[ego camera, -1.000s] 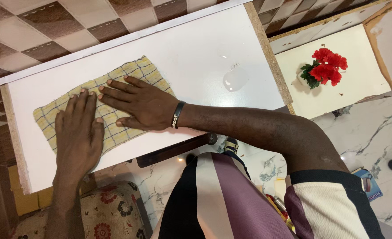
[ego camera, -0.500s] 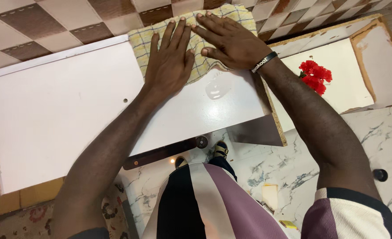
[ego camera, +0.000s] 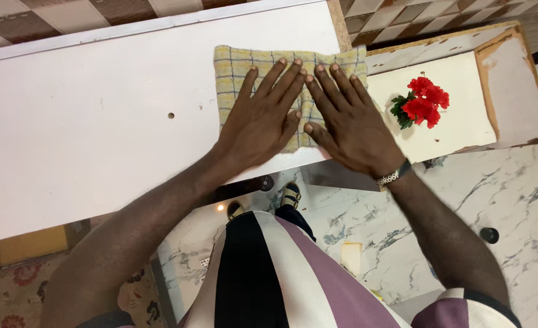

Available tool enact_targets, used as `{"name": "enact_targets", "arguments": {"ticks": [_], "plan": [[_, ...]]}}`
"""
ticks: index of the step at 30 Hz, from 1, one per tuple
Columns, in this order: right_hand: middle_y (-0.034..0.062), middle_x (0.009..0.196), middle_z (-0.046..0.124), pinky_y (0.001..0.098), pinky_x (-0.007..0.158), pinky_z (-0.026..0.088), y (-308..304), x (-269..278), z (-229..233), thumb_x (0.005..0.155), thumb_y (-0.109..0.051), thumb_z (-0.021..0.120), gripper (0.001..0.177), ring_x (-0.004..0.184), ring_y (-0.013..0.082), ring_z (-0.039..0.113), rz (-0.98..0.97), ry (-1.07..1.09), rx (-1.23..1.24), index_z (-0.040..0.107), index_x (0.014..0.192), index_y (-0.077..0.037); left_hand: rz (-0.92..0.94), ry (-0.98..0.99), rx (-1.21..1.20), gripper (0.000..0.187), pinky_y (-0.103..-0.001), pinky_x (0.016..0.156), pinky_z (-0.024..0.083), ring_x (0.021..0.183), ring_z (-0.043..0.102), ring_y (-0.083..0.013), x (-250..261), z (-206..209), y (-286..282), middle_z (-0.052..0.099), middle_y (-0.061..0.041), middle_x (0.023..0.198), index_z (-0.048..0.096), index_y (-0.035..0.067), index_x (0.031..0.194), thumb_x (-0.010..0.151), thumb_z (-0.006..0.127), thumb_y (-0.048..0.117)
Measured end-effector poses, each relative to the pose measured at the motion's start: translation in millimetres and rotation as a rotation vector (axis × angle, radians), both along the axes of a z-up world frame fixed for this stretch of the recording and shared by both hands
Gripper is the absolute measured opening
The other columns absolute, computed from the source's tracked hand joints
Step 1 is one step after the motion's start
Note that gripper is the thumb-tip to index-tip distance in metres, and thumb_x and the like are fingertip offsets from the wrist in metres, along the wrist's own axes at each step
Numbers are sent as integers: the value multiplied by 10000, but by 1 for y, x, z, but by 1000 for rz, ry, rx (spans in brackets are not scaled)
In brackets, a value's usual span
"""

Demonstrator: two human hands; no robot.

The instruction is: The person wipes a small white stool and a white cabinet with a cloth, then places a red flower decoration on top of the cabinet.

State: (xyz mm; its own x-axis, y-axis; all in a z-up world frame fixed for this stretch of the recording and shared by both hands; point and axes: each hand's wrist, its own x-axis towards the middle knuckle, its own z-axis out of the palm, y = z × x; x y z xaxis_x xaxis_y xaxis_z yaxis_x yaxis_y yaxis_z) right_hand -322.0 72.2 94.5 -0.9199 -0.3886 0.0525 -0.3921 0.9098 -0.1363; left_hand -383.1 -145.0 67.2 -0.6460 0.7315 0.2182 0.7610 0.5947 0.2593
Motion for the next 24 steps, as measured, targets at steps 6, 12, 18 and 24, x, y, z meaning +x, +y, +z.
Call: {"name": "enact_targets", "arguments": {"ticks": [6, 12, 18, 24], "plan": [[189, 1717, 195, 536, 1288, 112, -51, 41, 1, 1081, -562, 316, 755, 1595, 357, 122, -83, 4, 11, 220, 1648, -72, -73, -53, 25, 618, -571, 1248, 125, 1556, 197, -277, 31, 9, -45, 261, -111, 1681, 300, 63, 1601, 1093, 291, 415], [204, 1713, 152, 569, 1272, 83, -126, 37, -14, 1077, -583, 288, 779, 1586, 385, 72, -46, -7, -37, 172, 1648, -65, -21, -149, -32, 635, -552, 1239, 118, 1548, 202, -276, 32, 12, -128, 258, -98, 1682, 282, 110, 1610, 1072, 282, 449], [161, 1727, 86, 559, 1297, 63, -244, -9, -23, 1055, -649, 288, 831, 1596, 366, 17, 178, -104, 32, 117, 1640, -82, 241, -200, -78, 652, -559, 1231, 113, 1545, 228, -330, 36, 13, -254, 281, -133, 1678, 304, 116, 1609, 1063, 255, 469], [151, 1745, 50, 548, 1312, 43, -353, -29, -12, 1080, -652, 260, 824, 1602, 356, 6, 414, -132, 127, 73, 1663, -101, 498, -153, -98, 636, -573, 1253, 119, 1569, 216, -380, 68, 5, -349, 281, -180, 1694, 298, 63, 1634, 1097, 270, 402]]}}
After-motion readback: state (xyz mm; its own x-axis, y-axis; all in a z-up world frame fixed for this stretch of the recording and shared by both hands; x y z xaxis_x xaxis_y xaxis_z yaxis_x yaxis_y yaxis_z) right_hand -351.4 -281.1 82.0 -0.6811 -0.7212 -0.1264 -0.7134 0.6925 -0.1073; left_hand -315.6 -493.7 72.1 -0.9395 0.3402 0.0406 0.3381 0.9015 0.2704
